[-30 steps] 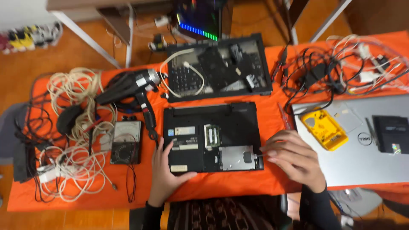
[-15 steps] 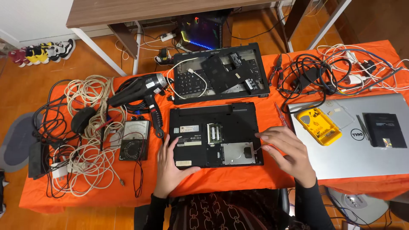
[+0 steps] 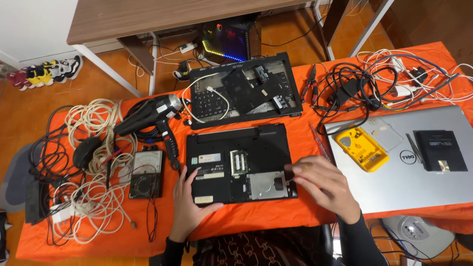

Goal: Replacing or repairing internal components of a laptop using a screwdriver.

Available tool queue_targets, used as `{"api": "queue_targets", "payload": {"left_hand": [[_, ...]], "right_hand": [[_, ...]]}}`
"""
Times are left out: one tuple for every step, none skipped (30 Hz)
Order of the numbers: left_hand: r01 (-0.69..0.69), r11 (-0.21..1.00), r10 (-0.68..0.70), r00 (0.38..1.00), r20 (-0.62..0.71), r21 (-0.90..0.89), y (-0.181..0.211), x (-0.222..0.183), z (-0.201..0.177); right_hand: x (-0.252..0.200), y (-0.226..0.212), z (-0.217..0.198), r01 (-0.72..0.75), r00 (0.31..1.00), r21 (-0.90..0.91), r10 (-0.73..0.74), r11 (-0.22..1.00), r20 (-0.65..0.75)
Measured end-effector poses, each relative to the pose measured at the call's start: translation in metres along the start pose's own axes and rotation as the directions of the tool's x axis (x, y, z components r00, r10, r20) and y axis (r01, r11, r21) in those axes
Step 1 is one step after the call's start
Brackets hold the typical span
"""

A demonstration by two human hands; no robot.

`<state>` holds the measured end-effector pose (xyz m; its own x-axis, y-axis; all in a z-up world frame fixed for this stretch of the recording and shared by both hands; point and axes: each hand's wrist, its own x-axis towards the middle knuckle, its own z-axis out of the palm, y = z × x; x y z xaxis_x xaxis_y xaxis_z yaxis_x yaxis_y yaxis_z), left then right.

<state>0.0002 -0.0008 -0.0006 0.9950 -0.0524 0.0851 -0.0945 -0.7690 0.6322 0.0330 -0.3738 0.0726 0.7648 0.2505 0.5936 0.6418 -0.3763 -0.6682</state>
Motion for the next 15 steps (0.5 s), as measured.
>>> {"api": "queue_targets", "payload": {"left_hand": [[-0.001, 1.0, 0.001, 1.0, 0.003, -0.001, -0.002, 0.002, 0.001], [0.041, 0.999, -0.042, 0.999, 0.022, 0.016, -0.004, 0.002, 0.002], [0.083, 0.996, -0.085, 0.996, 0.04, 0.033, -0.006, 0.003, 0.004], [0.097, 0.995, -0.099, 0.994, 0.051, 0.034, -0.006, 0.003, 0.004], [0.077, 0.996, -0.079, 0.997, 0.028, 0.046, -0.007, 0.004, 0.004], [0.06, 0.997, -0.06, 0.998, 0.0, 0.053, -0.007, 0.004, 0.006], [0.076, 0.996, -0.077, 0.997, 0.005, 0.048, -0.008, 0.001, 0.008], [0.095, 0.995, -0.096, 0.995, 0.021, 0.035, -0.012, 0.002, 0.009], [0.115, 0.993, -0.115, 0.993, 0.038, 0.021, -0.014, 0.001, 0.011], [0.118, 0.993, -0.119, 0.992, 0.039, 0.022, -0.011, 0.004, 0.01], [0.116, 0.993, -0.117, 0.993, 0.031, 0.032, -0.008, 0.004, 0.009], [0.106, 0.994, -0.107, 0.994, 0.025, 0.04, -0.006, 0.005, 0.008], [0.102, 0.994, -0.104, 0.994, 0.028, 0.041, -0.006, 0.004, 0.008], [0.086, 0.995, -0.087, 0.996, 0.018, 0.045, -0.008, 0.006, 0.01], [0.069, 0.996, -0.07, 0.998, 0.008, 0.049, -0.009, 0.006, 0.011]], "right_hand": [[0.0, 0.003, -0.002, -0.003, 1.0, -0.001, 0.003, 1.0, -0.001], [0.0, 0.007, -0.004, 0.006, 1.0, 0.01, -0.006, 1.0, 0.016], [0.001, 0.011, -0.005, 0.015, 0.999, 0.021, -0.015, 1.0, 0.033], [0.0, 0.017, -0.007, 0.001, 0.999, 0.029, -0.002, 1.0, 0.042], [-0.001, 0.022, -0.009, 0.018, 0.999, 0.06, -0.021, 0.998, 0.035], [0.0, 0.028, -0.013, 0.04, 0.999, 0.089, -0.044, 0.995, 0.033], [-0.007, 0.036, -0.017, 0.031, 0.998, 0.095, -0.035, 0.995, 0.048], [-0.012, 0.045, -0.019, 0.04, 0.999, 0.148, -0.038, 0.988, -0.019], [-0.019, 0.053, -0.021, 0.052, 0.996, 0.201, -0.036, 0.978, -0.086], [-0.021, 0.058, -0.02, 0.05, 0.996, 0.204, -0.033, 0.978, -0.085], [-0.026, 0.061, -0.019, -0.001, 0.987, 0.248, 0.041, 0.969, -0.157], [-0.031, 0.062, -0.018, -0.046, 0.966, 0.29, 0.116, 0.956, -0.23], [-0.035, 0.061, -0.018, -0.047, 0.965, 0.288, 0.118, 0.957, -0.234], [-0.036, 0.064, -0.018, -0.062, 0.957, 0.301, 0.143, 0.952, -0.253], [-0.037, 0.066, -0.017, -0.077, 0.948, 0.314, 0.167, 0.946, -0.271]]}}
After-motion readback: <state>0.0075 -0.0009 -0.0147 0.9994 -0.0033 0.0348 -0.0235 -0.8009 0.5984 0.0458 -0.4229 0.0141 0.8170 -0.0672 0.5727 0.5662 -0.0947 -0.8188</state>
